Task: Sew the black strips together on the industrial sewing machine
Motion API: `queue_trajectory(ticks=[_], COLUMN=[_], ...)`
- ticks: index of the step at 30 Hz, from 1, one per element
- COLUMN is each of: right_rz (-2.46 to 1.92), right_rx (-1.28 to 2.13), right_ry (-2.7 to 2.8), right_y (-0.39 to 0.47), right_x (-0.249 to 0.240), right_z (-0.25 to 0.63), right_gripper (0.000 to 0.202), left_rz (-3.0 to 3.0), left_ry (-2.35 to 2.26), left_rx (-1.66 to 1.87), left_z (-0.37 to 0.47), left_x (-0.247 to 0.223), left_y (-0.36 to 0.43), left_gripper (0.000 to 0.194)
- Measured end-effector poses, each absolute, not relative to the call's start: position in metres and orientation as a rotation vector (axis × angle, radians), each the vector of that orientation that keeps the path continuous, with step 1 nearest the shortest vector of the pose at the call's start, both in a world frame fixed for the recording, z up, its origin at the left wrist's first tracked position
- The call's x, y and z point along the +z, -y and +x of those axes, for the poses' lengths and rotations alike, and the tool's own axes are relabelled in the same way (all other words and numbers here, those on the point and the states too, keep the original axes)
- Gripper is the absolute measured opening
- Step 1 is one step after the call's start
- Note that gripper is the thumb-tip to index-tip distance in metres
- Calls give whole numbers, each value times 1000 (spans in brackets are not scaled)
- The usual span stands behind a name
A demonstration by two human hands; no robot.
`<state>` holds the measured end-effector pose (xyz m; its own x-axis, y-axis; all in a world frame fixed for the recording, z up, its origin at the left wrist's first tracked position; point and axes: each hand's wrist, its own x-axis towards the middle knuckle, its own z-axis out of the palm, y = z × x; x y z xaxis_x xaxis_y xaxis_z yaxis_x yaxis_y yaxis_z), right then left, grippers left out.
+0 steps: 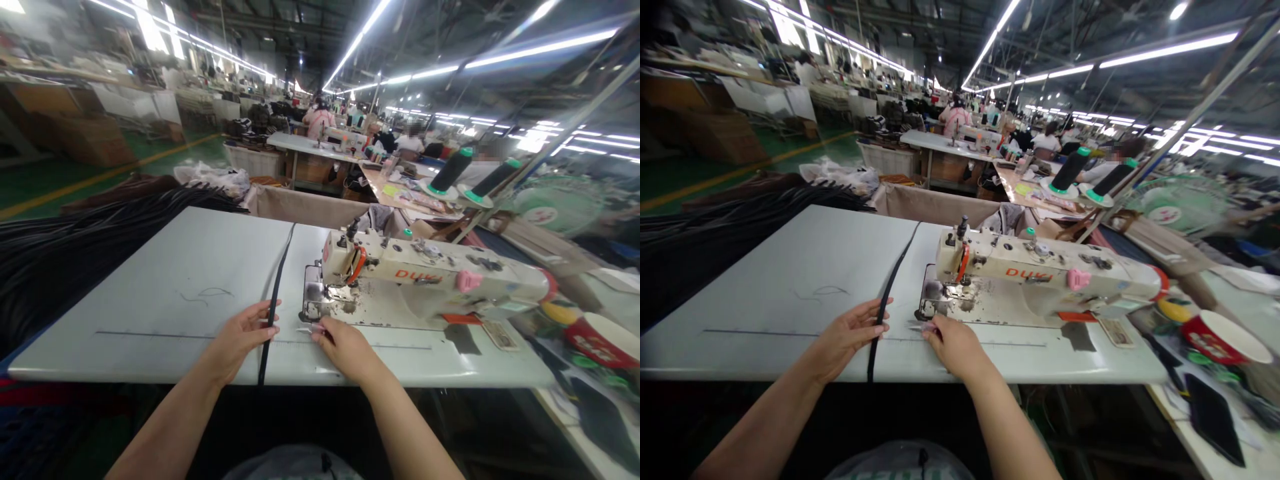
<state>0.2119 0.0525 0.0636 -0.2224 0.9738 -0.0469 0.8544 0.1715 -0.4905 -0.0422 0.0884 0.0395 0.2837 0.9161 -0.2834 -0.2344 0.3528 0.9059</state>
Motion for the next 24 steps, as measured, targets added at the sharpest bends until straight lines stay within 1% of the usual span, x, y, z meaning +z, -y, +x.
queue_trajectory(ticks=[4, 7, 12, 14, 18, 24], right_rz=[-1618, -1536, -1520, -1538, -1571, -1549], right_rx=[683, 690, 614, 561, 458, 405], right_ry=[2046, 1962, 1889, 1898, 1980, 2123], right_y=[-40, -39, -44, -46, -52, -60], right_x=[61, 59, 62, 65, 69, 68], right_z=[213, 211, 206, 204, 203, 207], right_gripper=[29, 30, 26, 21, 14, 11], left_rz=[837, 788, 736, 738, 716, 666], left_ry=[-852, -763, -767, -761, -731, -730], left_rx=[1039, 1087, 1015, 973, 920, 898], left_z=[-31, -20, -6, -2, 4, 11], left_x=[42, 45, 47, 46, 42, 37], left_y=[-84, -82, -79, -77, -74, -73], left_gripper=[53, 47, 52, 54, 55, 57])
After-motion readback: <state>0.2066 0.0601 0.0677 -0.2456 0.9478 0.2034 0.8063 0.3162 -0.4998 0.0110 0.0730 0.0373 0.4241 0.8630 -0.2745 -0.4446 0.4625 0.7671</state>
